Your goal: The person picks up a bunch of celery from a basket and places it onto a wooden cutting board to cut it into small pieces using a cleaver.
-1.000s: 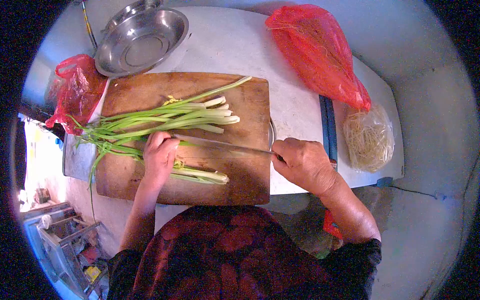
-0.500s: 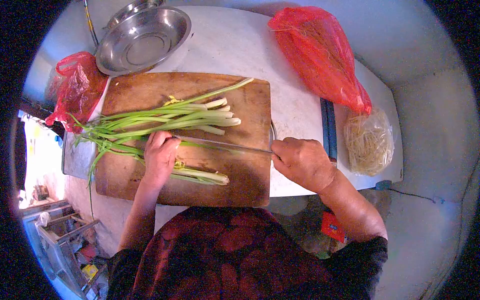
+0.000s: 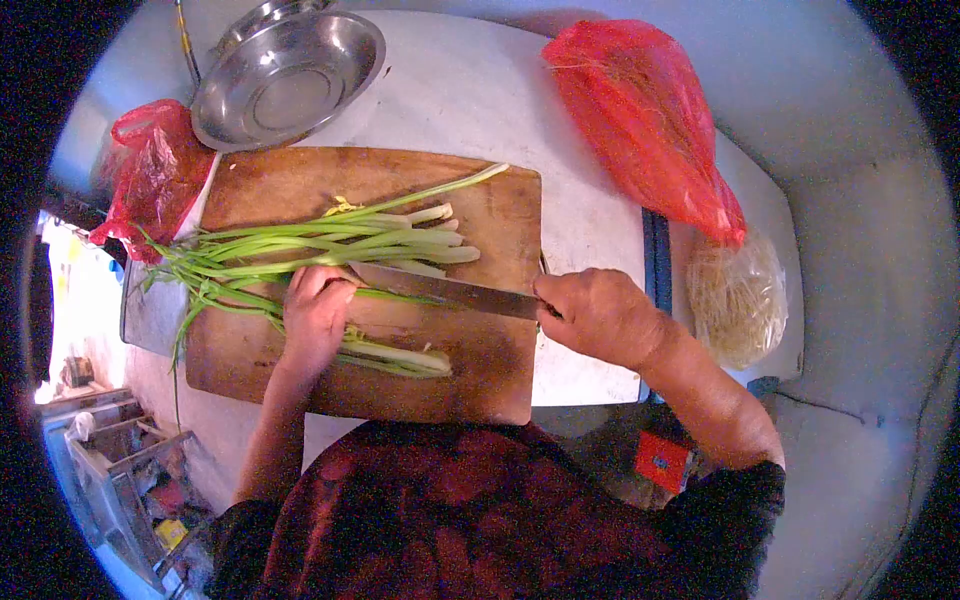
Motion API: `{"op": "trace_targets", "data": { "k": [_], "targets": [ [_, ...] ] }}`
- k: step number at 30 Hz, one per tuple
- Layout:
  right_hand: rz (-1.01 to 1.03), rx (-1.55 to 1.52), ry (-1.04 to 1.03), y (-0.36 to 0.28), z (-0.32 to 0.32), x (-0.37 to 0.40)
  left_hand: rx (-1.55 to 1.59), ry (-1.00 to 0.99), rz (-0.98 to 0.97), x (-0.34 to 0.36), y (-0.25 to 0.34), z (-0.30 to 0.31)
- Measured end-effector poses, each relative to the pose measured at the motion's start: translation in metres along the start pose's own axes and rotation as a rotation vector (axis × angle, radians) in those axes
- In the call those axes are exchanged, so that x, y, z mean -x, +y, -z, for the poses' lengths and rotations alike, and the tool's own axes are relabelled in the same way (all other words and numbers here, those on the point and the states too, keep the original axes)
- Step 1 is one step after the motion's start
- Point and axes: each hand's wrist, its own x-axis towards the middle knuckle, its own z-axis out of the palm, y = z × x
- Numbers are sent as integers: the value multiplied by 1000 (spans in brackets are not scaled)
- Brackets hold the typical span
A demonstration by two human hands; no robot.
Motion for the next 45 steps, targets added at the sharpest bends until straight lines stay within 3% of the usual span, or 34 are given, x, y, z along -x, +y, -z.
{"op": "trace_targets", "data": {
  "k": [13, 32, 45],
  "targets": [
    [151, 106, 156, 21, -11, 17, -12, -11, -15, 1, 0, -1],
    [48, 106, 97, 42, -40, 15, -25, -5, -8, 0, 4, 1],
    [-109, 202, 101, 56, -41, 81, 0, -51, -34, 2, -2, 0]
  ]
}}
